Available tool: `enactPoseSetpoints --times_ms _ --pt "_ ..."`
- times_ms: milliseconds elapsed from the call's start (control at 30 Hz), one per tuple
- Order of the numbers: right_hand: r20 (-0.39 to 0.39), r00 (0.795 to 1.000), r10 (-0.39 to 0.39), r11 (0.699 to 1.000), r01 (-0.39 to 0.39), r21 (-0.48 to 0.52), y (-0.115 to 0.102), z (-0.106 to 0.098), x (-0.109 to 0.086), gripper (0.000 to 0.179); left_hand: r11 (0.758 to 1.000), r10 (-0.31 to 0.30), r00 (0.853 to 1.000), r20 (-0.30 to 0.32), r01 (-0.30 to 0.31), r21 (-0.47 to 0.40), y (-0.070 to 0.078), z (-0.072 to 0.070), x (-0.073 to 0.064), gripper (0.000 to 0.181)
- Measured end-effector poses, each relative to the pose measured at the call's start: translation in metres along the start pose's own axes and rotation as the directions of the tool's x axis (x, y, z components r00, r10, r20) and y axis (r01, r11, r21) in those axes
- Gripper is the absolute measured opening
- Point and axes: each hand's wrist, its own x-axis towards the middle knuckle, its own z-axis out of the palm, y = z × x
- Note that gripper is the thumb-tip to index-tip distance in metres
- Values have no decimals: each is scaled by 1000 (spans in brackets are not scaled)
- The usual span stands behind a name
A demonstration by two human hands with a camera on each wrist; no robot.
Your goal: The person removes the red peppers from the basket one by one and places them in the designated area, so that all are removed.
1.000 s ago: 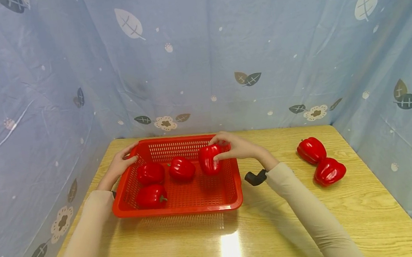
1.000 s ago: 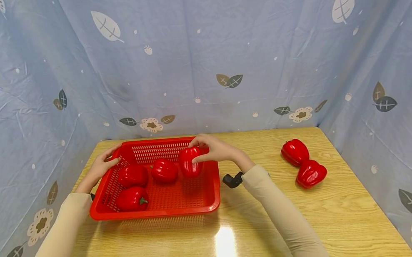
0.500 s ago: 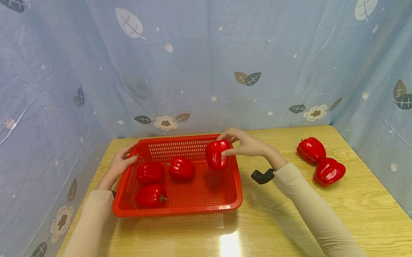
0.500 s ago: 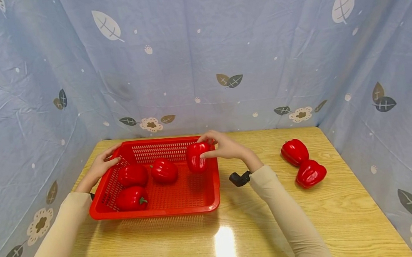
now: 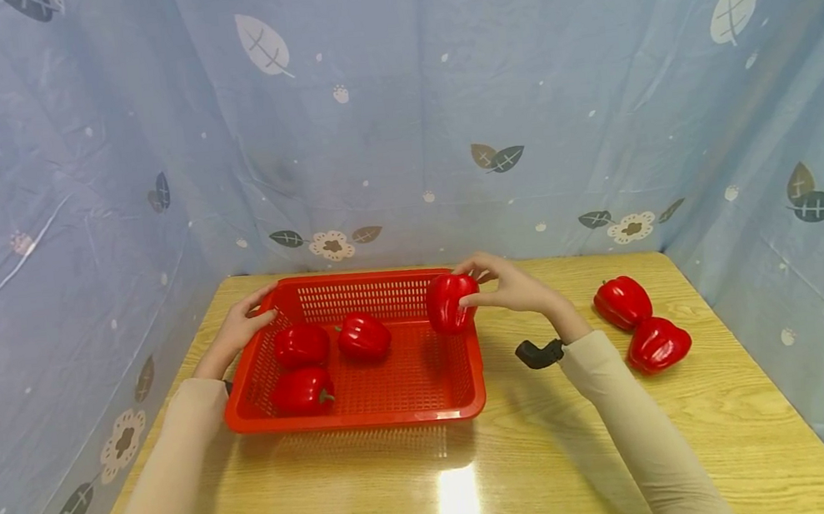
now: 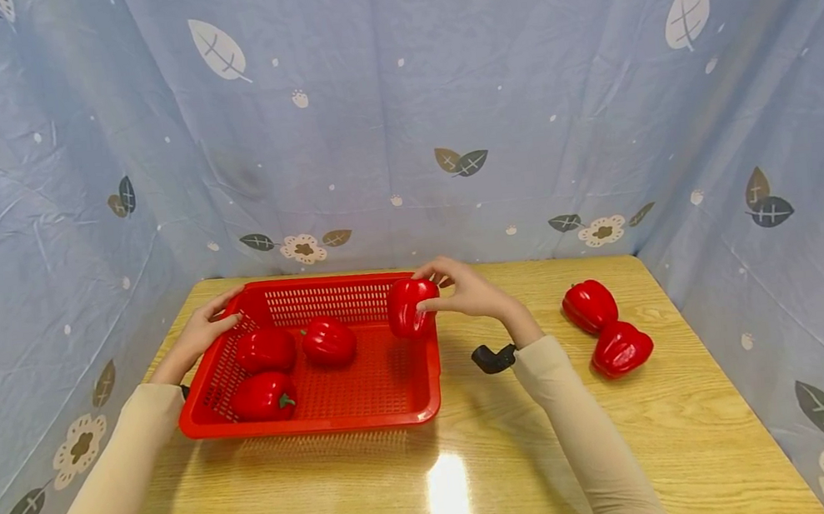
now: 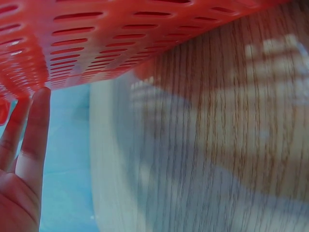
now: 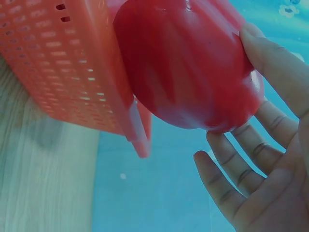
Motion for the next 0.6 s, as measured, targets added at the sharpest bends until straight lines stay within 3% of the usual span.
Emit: enactPoseSetpoints --times_ms 167,333,600 --pt "-31 999 13 999 -12 46 -3 -4 -6 43 1000 -14 1000 0 14 0 -1 0 0 57" --pt "-54 998 27 998 -25 55 -22 -12 -14 42 998 -17 1000 15 18 -59 -1 -1 1 58" --pt "-82 995 61 997 -57 49 -27 -22 -25 41 999 -19 1000 24 19 -38 24 3 -8 56"
